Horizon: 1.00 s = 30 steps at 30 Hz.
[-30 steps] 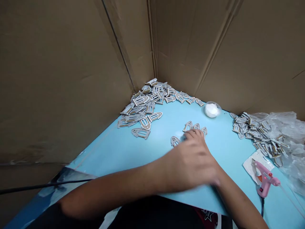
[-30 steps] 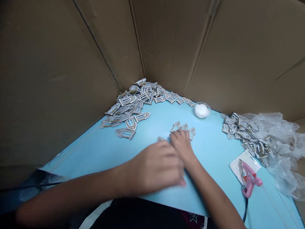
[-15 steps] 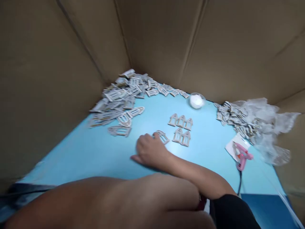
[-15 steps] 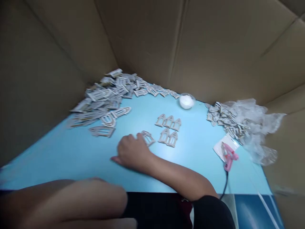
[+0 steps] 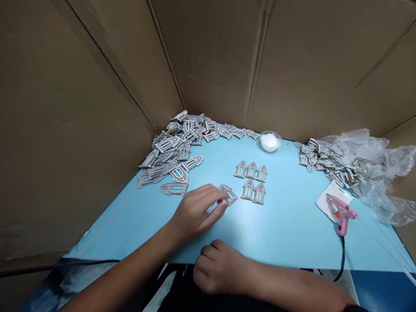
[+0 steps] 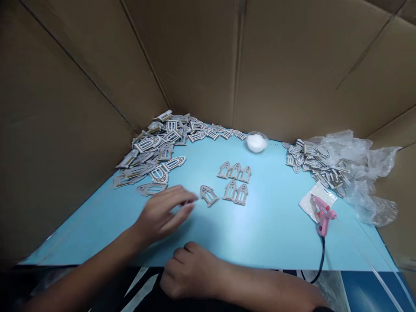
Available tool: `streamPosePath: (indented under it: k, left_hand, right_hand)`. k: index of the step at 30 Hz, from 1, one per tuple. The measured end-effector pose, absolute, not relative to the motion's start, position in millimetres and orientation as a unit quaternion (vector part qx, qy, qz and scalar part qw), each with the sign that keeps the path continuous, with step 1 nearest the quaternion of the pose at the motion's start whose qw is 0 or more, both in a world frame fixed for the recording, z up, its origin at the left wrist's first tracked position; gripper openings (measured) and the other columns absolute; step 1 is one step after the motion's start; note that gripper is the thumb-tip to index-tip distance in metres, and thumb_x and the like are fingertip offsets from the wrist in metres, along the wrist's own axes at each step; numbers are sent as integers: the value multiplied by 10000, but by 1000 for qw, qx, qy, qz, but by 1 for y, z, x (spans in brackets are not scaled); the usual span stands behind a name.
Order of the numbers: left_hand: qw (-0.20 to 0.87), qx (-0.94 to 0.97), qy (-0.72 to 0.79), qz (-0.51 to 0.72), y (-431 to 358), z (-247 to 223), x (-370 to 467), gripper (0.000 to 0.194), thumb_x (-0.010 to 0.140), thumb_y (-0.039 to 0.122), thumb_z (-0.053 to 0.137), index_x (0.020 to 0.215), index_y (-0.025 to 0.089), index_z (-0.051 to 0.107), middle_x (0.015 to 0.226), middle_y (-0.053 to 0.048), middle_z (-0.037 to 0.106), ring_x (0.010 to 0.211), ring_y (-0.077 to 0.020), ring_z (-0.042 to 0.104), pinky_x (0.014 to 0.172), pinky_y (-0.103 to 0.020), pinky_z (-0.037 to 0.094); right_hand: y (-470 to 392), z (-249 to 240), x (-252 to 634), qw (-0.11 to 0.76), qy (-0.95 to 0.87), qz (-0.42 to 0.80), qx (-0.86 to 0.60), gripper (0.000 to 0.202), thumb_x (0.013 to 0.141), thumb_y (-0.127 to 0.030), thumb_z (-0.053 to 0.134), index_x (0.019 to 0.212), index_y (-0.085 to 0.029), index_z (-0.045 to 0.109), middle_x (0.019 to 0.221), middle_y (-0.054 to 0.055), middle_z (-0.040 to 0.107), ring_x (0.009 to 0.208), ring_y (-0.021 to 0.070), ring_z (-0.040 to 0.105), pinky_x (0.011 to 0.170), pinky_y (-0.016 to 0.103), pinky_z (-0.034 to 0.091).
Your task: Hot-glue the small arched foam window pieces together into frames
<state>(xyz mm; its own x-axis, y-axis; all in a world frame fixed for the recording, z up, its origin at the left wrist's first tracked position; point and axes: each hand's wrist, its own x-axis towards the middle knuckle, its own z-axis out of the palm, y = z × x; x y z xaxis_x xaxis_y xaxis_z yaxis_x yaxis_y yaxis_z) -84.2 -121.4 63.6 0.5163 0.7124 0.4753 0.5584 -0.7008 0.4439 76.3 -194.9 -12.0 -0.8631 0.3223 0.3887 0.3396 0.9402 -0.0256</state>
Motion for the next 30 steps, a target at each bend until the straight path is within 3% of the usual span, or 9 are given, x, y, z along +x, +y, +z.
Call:
streamPosePath:
  k: [1, 5, 8, 11, 15, 22, 26, 30]
  left_hand:
    - [130, 870, 362, 307, -100, 51, -75, 233, 1070, 329, 505, 1158, 186, 667, 1048, -80, 707, 950, -209, 659, 863, -366, 577]
    - [153, 878, 386, 237, -70, 15, -56, 333, 967, 364, 636, 1232, 162, 638, 1249, -154, 649, 1149, -323, 589, 956, -470, 550]
    - [172, 889, 362, 222, -75, 9, -48, 208, 940, 223, 610, 1142, 196, 651, 1259, -112, 653, 1194, -292, 573, 1022, -438, 526]
    - [188, 896, 341, 215, -72, 14, -39, 310, 890, 106, 579, 1181, 202, 621, 1242, -93, 664, 1221, -262, 577, 1048, -407, 518]
    - [194, 899, 335, 207, -58, 16, -32, 349, 854, 180, 709, 1194, 199, 632, 1277, -118, 655, 1247, -309, 585, 1027, -457, 531]
    - [199, 891, 341, 226, -50, 5, -34, 158, 919, 250, 730, 1072, 214, 713, 1247, -104, 683, 1233, -290, 612, 1037, -441, 527]
    - [199, 888, 339, 240, -51, -2, -31, 109, 950, 272, 709, 1036, 218, 748, 1245, -111, 687, 1244, -296, 605, 1043, -462, 520]
    - [197, 885, 342, 249, -51, -6, -27, 105, 975, 278, 677, 959, 219, 762, 1235, -110, 685, 1234, -302, 599, 1020, -474, 521]
  right_hand:
    - [-195, -12, 79, 224, -961, -31, -160, 245, 907, -103, 599, 684, -195, 555, 620, -5, 507, 582, 141, 429, 536, 299, 290]
    - [-189, -2, 93, 290, -939, -42, -178, 224, 962, -129, 561, 749, -193, 587, 611, -22, 510, 537, 127, 425, 483, 280, 300]
    - [-178, 12, 107, 304, -931, 5, -203, 242, 999, -107, 497, 807, -195, 616, 644, -10, 578, 548, 134, 483, 483, 275, 372]
    - [-159, 29, 130, 352, -885, 142, -269, 232, 1037, -137, 462, 922, -207, 652, 783, 17, 700, 685, 142, 629, 634, 254, 523]
    - [-120, 49, 179, 387, -801, 201, -411, 135, 1032, -260, 546, 984, -199, 656, 870, 42, 742, 761, 150, 684, 713, 262, 566]
    - [-66, 43, 260, 337, -685, 258, -591, 246, 930, -395, 612, 819, -186, 681, 728, 36, 709, 633, 167, 638, 589, 279, 496]
    - [-62, 33, 272, 290, -675, 262, -626, 241, 900, -402, 604, 808, -201, 700, 761, 44, 717, 683, 191, 639, 659, 316, 501]
    - [-63, 32, 271, 272, -679, 222, -645, 257, 963, -371, 515, 869, -210, 693, 914, 88, 732, 814, 215, 647, 760, 336, 496]
